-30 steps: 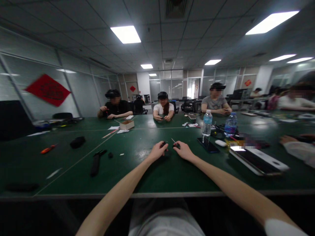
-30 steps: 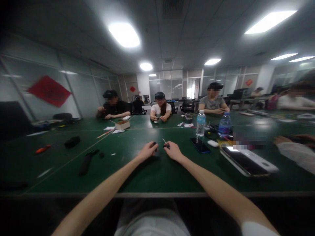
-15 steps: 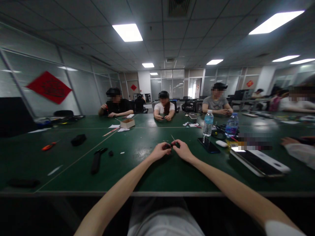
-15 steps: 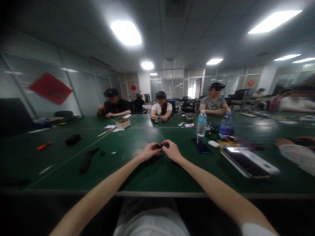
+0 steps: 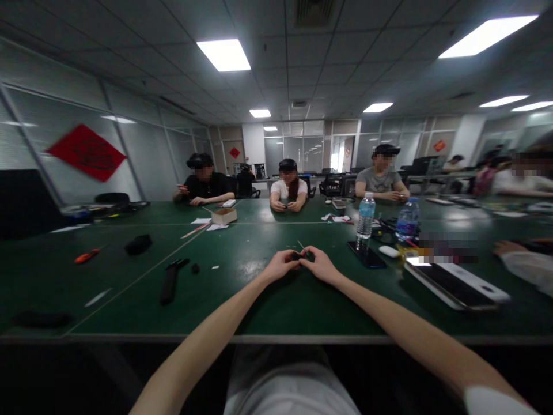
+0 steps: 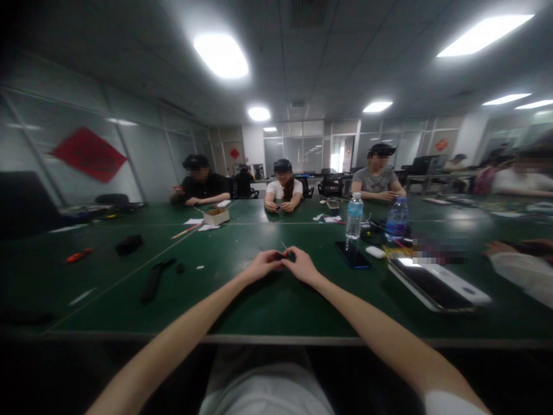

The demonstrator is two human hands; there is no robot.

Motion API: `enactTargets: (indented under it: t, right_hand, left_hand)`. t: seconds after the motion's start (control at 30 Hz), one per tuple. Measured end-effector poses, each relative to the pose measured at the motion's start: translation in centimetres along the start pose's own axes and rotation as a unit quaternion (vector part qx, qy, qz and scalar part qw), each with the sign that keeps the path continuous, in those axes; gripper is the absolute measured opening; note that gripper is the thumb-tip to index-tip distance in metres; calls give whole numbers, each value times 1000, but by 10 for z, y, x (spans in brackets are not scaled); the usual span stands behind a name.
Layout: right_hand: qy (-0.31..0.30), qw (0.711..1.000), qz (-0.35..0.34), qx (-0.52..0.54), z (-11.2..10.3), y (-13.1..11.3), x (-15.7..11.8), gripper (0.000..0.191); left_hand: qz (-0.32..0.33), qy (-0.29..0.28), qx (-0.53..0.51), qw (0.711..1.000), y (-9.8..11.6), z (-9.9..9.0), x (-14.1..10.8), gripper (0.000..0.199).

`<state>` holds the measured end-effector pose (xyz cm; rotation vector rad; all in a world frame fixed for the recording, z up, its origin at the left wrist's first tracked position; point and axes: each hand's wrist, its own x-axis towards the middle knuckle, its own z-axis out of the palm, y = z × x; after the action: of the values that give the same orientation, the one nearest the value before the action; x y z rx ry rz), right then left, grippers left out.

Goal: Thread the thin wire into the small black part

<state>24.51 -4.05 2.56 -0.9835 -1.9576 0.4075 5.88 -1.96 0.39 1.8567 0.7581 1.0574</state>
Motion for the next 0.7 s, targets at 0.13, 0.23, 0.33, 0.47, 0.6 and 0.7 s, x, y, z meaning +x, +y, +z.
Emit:
enactTargets:
  t: [0.13,0.23,0.33,0.47,0.6,0.7]
  right_hand:
    - [1,1000,6,-6,0,3,0,20]
    - [2,1000,21,-6,2,6,-1,21]
    - [-26,998,51,16,5,8,-2,27]
    - [-44,996,69,41,5,9,-2,31]
    - [-45,995,78,46,2,6,-1,28]
    - [-42,995,81,40,0,4,-1,24]
  left_hand:
    - [6,-2,7,1000,4,0,-1,35]
    - [4,-1,9,1000,10,0,-2,34]
    - [-10,-1,0,1000,16,0,-3,34]
    - [-23,-4,-26,999,20,1,-5,34]
    - [-37,14,-42,998,18,1,-5,33]
    - [-40,27,-41,998,16,1,-5,33]
